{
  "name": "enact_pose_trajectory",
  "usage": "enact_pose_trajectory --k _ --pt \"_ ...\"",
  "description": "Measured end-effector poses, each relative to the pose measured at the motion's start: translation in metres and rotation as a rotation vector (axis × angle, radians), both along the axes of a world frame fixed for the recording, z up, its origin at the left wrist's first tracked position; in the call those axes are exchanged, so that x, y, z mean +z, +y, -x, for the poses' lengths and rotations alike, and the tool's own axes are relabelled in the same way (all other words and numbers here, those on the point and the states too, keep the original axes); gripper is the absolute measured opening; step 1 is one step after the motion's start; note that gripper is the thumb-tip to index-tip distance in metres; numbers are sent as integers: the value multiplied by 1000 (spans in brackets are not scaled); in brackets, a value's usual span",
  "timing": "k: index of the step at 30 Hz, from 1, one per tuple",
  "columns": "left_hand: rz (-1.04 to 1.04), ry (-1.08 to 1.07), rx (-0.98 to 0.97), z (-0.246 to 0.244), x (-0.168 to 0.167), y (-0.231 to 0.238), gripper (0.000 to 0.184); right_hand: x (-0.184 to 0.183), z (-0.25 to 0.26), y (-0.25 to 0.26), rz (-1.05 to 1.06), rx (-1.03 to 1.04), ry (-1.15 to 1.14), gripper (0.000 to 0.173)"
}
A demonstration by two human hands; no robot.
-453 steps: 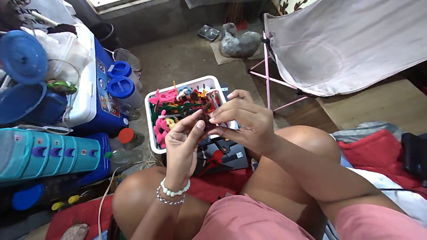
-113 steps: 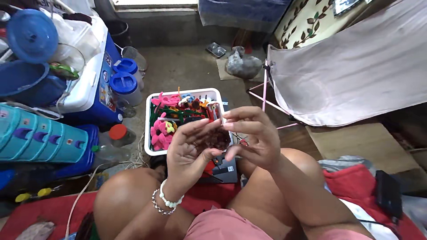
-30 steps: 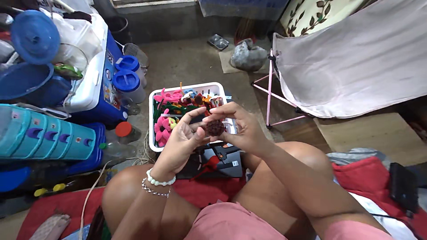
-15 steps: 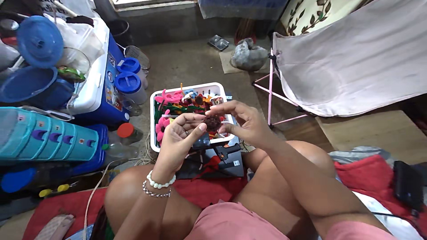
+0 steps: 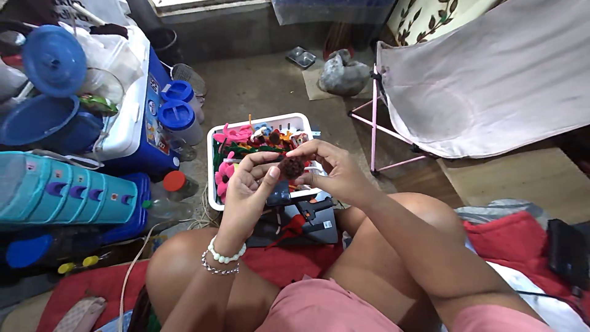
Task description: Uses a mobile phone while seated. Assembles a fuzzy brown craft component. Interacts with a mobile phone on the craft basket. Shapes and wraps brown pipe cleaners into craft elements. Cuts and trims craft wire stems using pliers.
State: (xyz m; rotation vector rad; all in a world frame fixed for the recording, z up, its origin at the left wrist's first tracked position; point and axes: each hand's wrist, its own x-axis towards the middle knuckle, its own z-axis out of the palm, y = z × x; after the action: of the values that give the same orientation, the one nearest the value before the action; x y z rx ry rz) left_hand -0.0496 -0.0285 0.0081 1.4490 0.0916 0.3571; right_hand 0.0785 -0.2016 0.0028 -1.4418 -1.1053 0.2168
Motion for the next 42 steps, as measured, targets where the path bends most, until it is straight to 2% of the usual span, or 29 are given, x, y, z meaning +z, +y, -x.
enact_pose_trajectory --k 3,7,11,14,16,20,23,29,35,37,42 --pt "77 38 10 -1 -1 -4 31 -3 1 2 14 -39 38 40" --pt "29 61 63 -2 -1 -4 25 -2 -3 -1 94 -14 29 46" --pt "-174 -14 83 -2 -5 -1 23 1 -5 -3 140 55 254 30" --pt "-286 -39 118 -3 -9 -1 21 4 -1 -3 181 70 352 26" --pt "-283 -39 95 -3 -8 -1 25 4 1 -3 171 62 388 27" --pt "-214 13 62 -3 -5 -5 47 8 4 -2 99 9 469 29" --pt "-188 1 81 -4 -6 -7 35 9 5 -2 79 13 527 30" --pt "-161 -28 121 -4 -5 -8 26 11 7 -3 76 26 525 27" --pt "-220 -30 141 -3 -5 -9 26 9 7 -4 97 -8 419 30" --pt "-187 -21 106 -3 -5 -7 32 11 8 -3 76 -18 494 29" --pt "189 43 -48 -3 0 -6 36 11 8 -1 18 -3 750 29"
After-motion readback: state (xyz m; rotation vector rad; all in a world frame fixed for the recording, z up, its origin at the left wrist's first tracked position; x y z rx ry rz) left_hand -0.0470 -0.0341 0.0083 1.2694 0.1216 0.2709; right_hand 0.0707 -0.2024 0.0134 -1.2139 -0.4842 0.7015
